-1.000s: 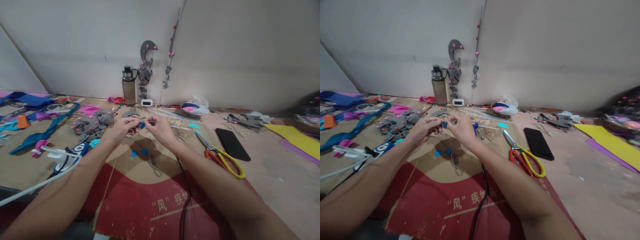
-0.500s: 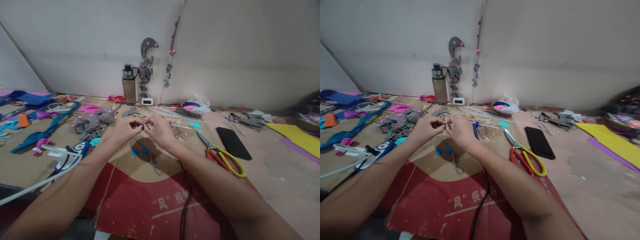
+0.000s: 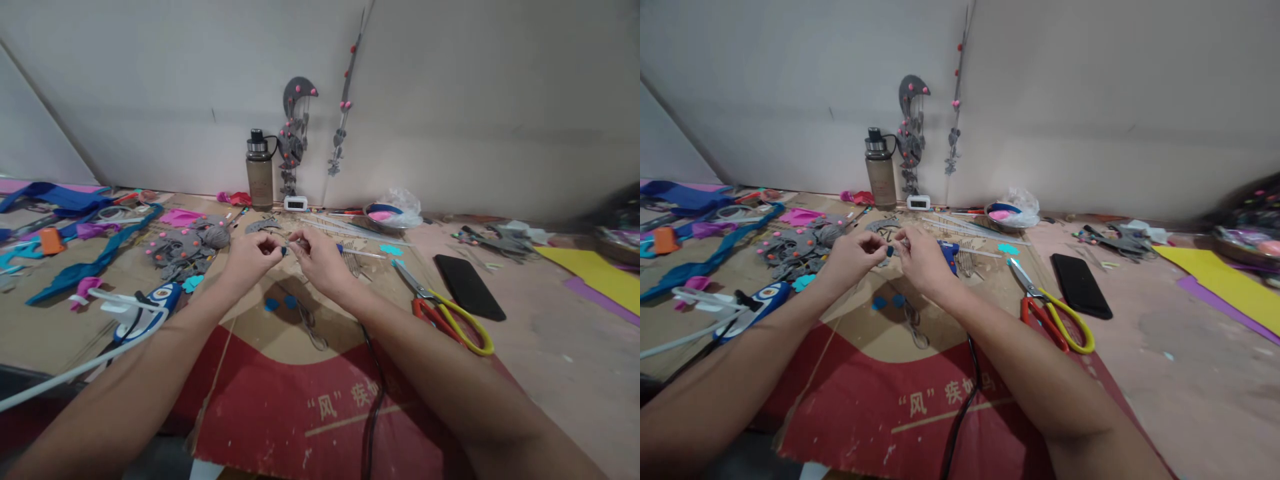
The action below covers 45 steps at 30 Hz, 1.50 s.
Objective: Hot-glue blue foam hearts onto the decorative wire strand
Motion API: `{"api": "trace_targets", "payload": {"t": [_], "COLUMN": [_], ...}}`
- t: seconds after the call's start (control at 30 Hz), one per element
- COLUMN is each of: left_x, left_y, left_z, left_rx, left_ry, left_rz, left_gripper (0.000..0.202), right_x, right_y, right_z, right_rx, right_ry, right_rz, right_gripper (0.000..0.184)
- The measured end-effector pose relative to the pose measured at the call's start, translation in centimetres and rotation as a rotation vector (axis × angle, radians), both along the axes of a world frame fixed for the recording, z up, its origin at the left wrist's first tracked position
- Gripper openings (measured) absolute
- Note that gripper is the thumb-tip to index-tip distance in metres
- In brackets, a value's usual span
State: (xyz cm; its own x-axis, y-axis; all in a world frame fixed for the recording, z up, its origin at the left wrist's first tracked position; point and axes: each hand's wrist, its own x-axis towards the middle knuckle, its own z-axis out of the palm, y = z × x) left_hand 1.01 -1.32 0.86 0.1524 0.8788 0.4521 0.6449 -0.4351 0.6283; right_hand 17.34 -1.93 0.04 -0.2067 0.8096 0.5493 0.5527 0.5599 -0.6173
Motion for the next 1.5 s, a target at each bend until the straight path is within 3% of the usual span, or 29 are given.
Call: {"api": "trace_targets", "payload": {"t": [0.2, 0.47, 0.9, 1.1, 1.3, 1.43, 1.5], "left_x": [0.0, 0.4, 0.5, 0.4, -0.3, -1.2, -1.4], "left_y": [0.2, 0.2, -0.4, -0.1, 0.9, 1.6, 1.6], "left_z": [0.0, -0.2, 0.0, -0.5, -0.7, -0.4, -0.1], "left_rx": [-0.084, -0.201, -0.213, -0.247, -0.452, -0.644, -0.655], "left_ry": [-0.102, -0.357, -0.317, -0.372, -0.422, -0.444, -0.430], "left_rz": [0.019, -0.027, -0.053, -0.115, -0.261, -0.373, -0.376], "left_gripper": [0.013, 0.009, 0.009, 0.010, 0.023, 0.032, 0.035], "right_x": [-0.2, -0.7, -0.8, -0.8, -0.2, 0.3, 0.5], "right_y": [0.1, -0.2, -0.3, -0.2, 0.8, 1.2, 1.2], "right_z": [-0.6, -0.9, -0.8, -0.7, -1.2, -1.6, -1.6], "right_rx": [0.023, -0.017, 0.034, -0.047, -0.172, -0.189, -0.178], "right_ry": [0.036, 0.054, 0.026, 0.083, 0.191, 0.161, 0.125], "right_rz": [-0.024, -0.062, -0.130, -0.125, -0.062, -0.052, -0.051], "right_gripper": [0.005, 0.015, 0.017, 0.013, 0.014, 0.013, 0.012]}}
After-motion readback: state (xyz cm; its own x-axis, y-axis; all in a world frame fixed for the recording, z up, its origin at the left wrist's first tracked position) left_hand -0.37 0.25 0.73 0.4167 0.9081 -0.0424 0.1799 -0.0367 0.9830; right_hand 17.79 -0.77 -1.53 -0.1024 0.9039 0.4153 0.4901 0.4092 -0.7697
